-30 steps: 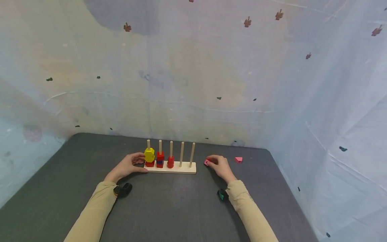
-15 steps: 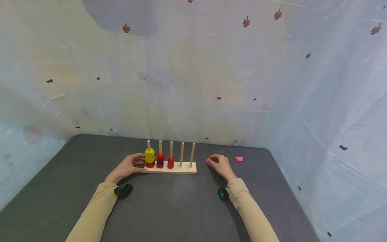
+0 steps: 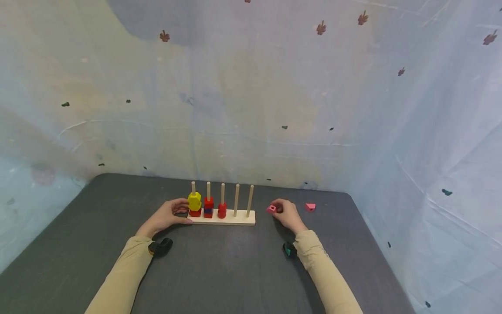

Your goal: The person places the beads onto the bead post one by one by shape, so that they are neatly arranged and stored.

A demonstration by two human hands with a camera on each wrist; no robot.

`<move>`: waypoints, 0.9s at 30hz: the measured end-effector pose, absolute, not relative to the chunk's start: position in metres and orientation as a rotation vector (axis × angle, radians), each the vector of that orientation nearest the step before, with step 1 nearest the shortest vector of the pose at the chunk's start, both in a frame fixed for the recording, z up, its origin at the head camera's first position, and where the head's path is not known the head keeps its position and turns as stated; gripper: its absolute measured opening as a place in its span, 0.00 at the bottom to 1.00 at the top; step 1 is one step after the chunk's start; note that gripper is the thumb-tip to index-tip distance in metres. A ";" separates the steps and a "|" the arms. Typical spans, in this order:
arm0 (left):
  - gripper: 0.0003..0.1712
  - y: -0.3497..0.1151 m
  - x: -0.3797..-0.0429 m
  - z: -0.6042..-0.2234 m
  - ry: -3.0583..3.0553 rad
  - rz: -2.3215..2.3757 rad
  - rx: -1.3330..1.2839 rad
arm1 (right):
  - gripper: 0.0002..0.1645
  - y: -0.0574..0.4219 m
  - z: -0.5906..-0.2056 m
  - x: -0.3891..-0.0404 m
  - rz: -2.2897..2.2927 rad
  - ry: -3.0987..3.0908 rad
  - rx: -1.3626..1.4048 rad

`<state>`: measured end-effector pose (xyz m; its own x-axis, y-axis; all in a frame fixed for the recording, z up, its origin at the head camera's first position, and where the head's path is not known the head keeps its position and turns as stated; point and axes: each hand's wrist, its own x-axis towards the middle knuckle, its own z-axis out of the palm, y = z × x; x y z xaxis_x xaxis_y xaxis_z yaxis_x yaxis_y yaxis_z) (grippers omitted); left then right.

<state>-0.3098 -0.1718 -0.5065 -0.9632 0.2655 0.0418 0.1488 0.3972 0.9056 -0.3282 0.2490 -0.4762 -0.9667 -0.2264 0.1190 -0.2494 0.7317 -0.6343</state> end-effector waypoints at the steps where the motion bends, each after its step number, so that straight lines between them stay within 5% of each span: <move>1: 0.40 -0.172 -0.310 -0.507 2.531 1.628 0.380 | 0.19 0.250 -0.476 -0.328 1.055 -2.890 0.403; 12: 0.40 -0.173 -0.312 -0.508 2.514 1.647 0.397 | 0.20 0.246 -0.459 -0.324 1.093 -2.719 0.485; 27: 0.41 -0.173 -0.311 -0.507 2.524 1.639 0.395 | 0.20 0.211 -0.381 -0.316 1.332 -2.409 0.596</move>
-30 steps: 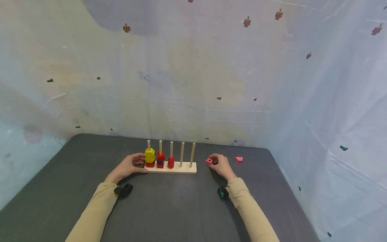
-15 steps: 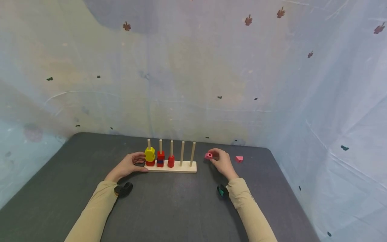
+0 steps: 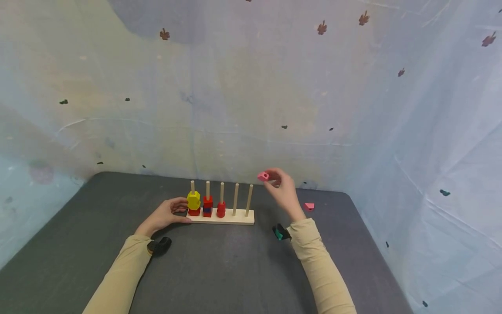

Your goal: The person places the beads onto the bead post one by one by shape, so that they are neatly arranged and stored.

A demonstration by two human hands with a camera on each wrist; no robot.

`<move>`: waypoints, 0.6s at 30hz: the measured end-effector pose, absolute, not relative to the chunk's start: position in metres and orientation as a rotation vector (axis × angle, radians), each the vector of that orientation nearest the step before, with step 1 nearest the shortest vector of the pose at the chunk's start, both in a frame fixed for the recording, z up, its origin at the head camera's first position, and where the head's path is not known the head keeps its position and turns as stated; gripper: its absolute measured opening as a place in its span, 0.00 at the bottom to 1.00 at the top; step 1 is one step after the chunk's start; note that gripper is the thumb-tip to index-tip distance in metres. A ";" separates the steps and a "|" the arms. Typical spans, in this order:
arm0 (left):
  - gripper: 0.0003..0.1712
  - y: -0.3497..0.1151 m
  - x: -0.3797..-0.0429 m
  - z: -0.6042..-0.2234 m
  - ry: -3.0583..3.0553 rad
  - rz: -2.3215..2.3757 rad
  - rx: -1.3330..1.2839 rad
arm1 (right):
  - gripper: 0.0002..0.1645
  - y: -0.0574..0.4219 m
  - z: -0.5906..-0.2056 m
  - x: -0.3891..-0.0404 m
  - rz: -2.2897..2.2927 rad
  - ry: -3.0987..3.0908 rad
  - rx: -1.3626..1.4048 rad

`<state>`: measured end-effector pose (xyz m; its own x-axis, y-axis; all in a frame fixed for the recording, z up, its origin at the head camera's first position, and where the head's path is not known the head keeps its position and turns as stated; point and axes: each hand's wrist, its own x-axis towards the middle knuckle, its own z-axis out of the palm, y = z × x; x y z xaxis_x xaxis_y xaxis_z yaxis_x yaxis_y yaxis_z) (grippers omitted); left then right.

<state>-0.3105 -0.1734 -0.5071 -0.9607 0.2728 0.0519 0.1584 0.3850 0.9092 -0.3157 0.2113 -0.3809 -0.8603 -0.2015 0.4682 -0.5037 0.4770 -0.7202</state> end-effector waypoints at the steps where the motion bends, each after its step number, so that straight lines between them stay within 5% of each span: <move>1: 0.41 -0.174 -0.311 -0.508 2.522 1.642 0.397 | 0.20 0.208 -0.379 -0.315 1.365 -2.376 0.594; 18: 0.40 -0.172 -0.309 -0.502 2.526 1.614 0.419 | 0.19 0.161 -0.355 -0.283 1.525 -2.337 0.957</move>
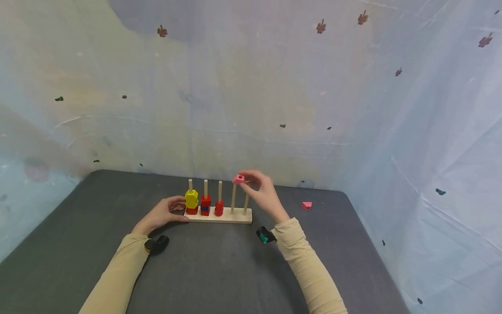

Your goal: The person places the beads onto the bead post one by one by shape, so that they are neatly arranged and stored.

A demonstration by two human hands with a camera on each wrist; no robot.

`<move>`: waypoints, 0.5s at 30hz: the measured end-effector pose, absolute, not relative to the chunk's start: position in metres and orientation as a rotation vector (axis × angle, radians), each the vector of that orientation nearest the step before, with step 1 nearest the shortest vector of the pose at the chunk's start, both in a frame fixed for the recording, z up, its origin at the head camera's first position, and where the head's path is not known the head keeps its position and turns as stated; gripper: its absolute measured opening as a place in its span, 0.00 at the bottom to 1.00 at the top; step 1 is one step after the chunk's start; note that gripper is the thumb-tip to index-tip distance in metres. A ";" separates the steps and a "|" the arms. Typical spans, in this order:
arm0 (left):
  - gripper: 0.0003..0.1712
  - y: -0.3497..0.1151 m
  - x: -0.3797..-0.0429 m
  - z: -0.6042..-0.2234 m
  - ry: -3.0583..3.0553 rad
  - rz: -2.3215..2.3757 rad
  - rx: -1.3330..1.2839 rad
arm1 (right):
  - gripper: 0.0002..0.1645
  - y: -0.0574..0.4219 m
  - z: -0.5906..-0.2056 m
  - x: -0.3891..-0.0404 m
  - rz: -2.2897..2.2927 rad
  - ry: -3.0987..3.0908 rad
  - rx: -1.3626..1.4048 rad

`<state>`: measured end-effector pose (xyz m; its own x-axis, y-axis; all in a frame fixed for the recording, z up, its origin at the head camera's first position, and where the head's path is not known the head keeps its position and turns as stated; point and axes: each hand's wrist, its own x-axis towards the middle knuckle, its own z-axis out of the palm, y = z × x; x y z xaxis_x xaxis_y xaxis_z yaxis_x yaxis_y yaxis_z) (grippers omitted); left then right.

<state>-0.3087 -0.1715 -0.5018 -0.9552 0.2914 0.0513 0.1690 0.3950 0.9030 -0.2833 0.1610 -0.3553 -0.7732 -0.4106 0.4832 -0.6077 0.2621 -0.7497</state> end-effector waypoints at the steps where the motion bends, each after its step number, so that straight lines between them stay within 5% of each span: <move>1: 0.40 -0.172 -0.309 -0.501 2.526 1.615 0.417 | 0.19 0.160 -0.356 -0.283 1.522 -2.344 0.971; 15: 0.41 -0.173 -0.311 -0.504 2.519 1.620 0.410 | 0.19 0.149 -0.358 -0.283 1.524 -2.417 0.937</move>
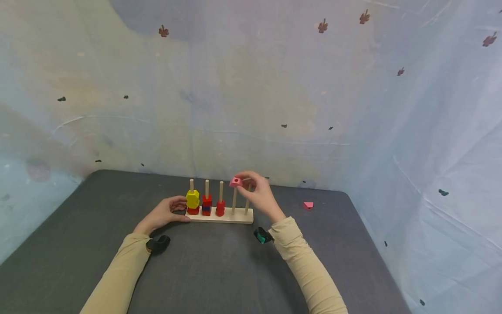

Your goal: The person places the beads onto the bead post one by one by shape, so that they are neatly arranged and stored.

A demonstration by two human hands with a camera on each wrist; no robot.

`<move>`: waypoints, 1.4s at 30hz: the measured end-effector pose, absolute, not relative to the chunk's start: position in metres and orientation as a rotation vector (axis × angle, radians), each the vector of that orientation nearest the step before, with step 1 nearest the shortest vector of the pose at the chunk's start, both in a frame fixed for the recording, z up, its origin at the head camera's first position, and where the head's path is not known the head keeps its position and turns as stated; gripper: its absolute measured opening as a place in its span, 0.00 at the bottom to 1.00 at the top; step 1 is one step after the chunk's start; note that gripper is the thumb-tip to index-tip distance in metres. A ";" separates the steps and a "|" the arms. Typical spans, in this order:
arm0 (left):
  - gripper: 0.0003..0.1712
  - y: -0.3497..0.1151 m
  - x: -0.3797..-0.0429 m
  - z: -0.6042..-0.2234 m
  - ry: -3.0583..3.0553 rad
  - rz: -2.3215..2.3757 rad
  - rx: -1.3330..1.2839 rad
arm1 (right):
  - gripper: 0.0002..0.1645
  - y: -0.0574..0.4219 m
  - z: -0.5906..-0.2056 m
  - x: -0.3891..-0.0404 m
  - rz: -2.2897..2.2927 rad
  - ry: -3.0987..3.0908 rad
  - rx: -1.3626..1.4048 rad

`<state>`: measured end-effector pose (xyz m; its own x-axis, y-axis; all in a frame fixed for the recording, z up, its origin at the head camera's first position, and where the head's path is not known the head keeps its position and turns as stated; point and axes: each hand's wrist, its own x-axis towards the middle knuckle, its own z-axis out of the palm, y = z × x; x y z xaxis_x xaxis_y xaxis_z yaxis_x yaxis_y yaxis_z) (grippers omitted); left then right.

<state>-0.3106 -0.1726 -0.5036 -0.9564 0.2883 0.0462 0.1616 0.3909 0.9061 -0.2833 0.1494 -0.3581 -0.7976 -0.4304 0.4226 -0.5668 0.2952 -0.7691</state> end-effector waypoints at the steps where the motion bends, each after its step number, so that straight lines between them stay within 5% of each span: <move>1: 0.41 -0.172 -0.311 -0.504 2.519 1.621 0.408 | 0.19 0.149 -0.359 -0.284 1.541 -2.421 0.932; 14: 0.41 -0.172 -0.311 -0.504 2.518 1.614 0.381 | 0.18 0.152 -0.393 -0.296 1.781 -2.526 0.775; 42: 0.41 -0.173 -0.315 -0.509 2.520 1.611 0.375 | 0.15 0.150 -0.435 -0.292 1.543 -2.755 0.738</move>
